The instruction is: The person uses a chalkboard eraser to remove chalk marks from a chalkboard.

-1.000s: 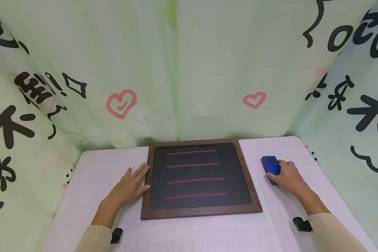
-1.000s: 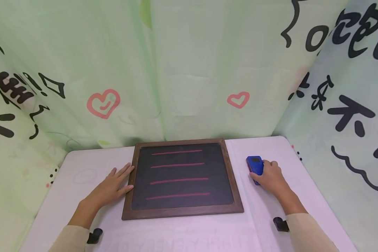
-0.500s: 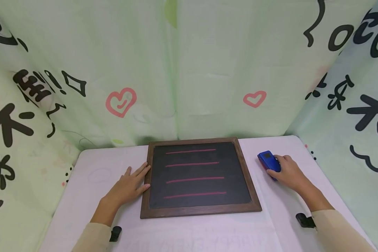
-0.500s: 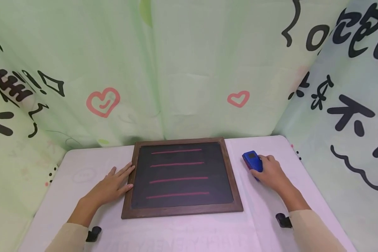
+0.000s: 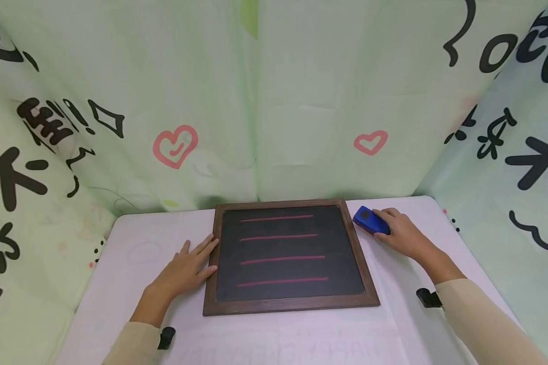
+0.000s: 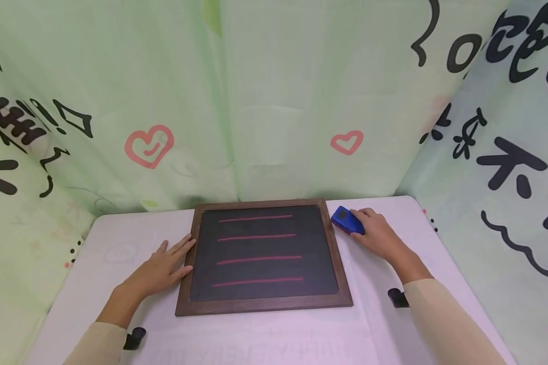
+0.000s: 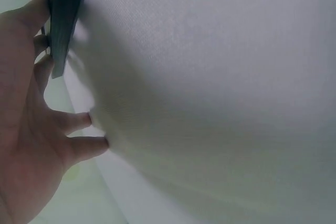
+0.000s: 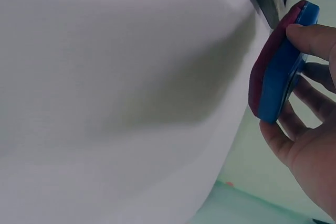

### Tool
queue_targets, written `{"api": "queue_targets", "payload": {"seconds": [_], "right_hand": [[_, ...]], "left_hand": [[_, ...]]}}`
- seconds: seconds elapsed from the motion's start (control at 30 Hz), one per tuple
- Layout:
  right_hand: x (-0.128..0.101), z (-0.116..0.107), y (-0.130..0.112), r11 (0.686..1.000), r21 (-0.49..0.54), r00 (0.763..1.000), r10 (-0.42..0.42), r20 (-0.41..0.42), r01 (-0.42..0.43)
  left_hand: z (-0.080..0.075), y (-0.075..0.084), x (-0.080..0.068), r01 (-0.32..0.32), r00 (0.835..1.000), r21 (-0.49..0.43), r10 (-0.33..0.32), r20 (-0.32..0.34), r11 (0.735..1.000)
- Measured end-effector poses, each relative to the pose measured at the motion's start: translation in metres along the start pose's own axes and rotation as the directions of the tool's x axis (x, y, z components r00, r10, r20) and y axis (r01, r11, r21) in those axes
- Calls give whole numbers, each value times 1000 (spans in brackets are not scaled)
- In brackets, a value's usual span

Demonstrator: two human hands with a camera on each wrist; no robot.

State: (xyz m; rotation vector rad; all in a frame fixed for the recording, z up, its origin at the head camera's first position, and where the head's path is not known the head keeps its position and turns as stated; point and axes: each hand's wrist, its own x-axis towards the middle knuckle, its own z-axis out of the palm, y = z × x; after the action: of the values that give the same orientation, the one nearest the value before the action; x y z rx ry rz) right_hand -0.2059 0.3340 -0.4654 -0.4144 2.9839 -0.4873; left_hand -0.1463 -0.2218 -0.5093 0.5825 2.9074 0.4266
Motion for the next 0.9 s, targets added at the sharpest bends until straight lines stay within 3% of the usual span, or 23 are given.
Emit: {"api": "queue_targets", "payload": {"seconds": [0.5,0.9], "right_hand": [[55,-1,-29,969,-70,972,-236,23,237],[78,8,-48,960,-109,963,-248,102,259]], "left_hand": [[-2,2,0,0,1000,6,0,-8,1000],[-7,7,-2,-2,1000,2,2,-8,1000]]}}
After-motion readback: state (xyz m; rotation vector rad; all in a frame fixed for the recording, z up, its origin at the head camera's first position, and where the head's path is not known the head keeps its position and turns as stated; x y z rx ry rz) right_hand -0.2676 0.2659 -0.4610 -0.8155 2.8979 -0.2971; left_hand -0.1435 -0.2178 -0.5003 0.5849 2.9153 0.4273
